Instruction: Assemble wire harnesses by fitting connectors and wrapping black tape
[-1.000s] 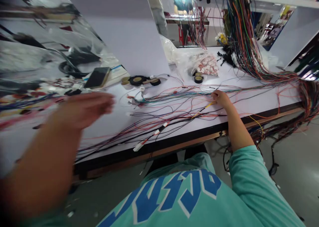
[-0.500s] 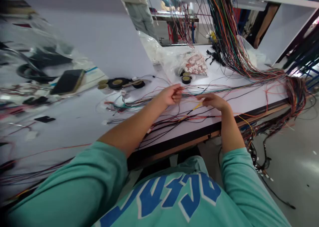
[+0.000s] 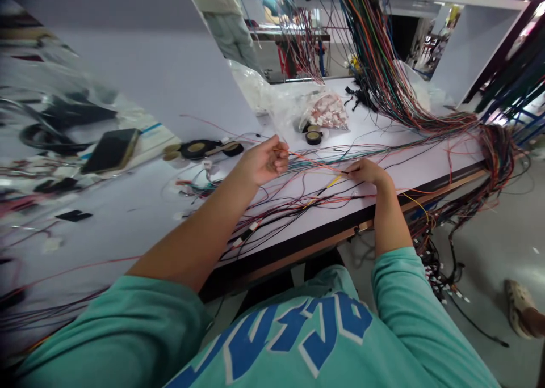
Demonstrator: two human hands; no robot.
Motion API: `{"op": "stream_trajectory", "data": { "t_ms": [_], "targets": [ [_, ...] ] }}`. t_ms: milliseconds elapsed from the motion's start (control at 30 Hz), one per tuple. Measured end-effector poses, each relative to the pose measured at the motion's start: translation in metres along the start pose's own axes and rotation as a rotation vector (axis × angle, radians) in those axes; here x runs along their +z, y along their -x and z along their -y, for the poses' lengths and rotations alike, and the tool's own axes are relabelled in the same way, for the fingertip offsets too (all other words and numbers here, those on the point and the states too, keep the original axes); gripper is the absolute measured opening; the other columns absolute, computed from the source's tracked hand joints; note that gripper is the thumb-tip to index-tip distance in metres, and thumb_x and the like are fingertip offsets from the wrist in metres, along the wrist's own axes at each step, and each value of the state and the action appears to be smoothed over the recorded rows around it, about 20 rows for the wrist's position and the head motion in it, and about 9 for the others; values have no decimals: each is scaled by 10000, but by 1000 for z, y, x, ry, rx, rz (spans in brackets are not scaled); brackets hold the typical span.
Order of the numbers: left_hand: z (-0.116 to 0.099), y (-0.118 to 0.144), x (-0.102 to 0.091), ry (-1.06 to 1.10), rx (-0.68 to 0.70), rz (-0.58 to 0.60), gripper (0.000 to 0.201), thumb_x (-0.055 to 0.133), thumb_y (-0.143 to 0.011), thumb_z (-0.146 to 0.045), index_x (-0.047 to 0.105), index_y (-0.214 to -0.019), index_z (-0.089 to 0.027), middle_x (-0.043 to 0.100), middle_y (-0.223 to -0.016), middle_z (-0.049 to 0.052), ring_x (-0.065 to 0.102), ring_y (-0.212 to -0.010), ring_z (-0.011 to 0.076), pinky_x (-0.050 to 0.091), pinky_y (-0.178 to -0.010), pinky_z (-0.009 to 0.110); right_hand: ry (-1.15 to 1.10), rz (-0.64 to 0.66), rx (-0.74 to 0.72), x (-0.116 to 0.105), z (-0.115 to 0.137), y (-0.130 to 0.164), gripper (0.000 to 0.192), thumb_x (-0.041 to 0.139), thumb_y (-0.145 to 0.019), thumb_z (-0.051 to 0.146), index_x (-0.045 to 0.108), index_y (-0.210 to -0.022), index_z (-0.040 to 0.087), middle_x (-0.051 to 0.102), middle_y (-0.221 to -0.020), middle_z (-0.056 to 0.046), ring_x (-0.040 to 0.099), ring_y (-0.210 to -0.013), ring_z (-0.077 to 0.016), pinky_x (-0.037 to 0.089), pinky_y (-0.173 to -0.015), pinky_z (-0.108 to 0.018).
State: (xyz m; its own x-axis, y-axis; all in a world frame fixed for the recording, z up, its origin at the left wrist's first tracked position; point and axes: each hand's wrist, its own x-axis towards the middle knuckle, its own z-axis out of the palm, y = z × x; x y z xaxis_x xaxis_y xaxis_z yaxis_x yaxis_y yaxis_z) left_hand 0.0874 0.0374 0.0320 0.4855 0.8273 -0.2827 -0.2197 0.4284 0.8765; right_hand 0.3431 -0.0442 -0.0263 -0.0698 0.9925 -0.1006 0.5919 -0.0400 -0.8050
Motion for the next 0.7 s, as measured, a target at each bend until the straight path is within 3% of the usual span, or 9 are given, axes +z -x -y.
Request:
{"op": "stream_trajectory", "data": {
  "t_ms": [167, 267, 400, 567, 700],
  "targets": [
    [4, -1, 8, -65, 99, 3, 339, 602, -816, -378, 532, -594, -133, 442, -486, -37, 408, -396, 45, 342, -413, 165, 71, -70, -2, 0, -1, -5, 233, 613, -660, 132, 761, -834, 180, 736, -833, -10, 644, -793, -135, 488, -813, -245],
    [12, -5, 14, -110, 183, 18, 211, 649, -778, -290, 584, -662, -126, 523, -569, -20, 500, -507, 61, 424, -531, 174, 103, -101, 13, 1, -2, -9, 262, 608, -653, 79, 762, -836, 187, 740, -847, -5, 651, -804, -133, 490, -811, -234],
    [20, -13, 13, -127, 182, -19, 154, 650, -759, -262, 590, -682, -142, 563, -635, -14, 533, -596, 82, 450, -633, 208, 168, -104, 8, 2, -1, -9, 273, 601, -663, 74, 762, -856, 180, 742, -838, -3, 651, -792, -130, 488, -790, -219],
    [-6, 3, -9, 148, 238, -161, 373, 488, -865, -376, 500, -558, -165, 536, -580, -6, 555, -625, 118, 475, -716, 287, 271, -122, 71, 1, 1, -5, 339, 554, -685, 53, 757, -926, 177, 743, -851, -5, 643, -764, -123, 481, -728, -195],
    [-33, 35, -43, 482, 320, -360, 489, 233, -971, -264, 402, -525, -157, 440, -457, -39, 373, -417, 48, 402, -544, 187, 266, -132, 105, 1, 1, -6, 331, 558, -693, 60, 756, -932, 174, 742, -890, -15, 645, -782, -128, 485, -730, -198]
  ]
}}
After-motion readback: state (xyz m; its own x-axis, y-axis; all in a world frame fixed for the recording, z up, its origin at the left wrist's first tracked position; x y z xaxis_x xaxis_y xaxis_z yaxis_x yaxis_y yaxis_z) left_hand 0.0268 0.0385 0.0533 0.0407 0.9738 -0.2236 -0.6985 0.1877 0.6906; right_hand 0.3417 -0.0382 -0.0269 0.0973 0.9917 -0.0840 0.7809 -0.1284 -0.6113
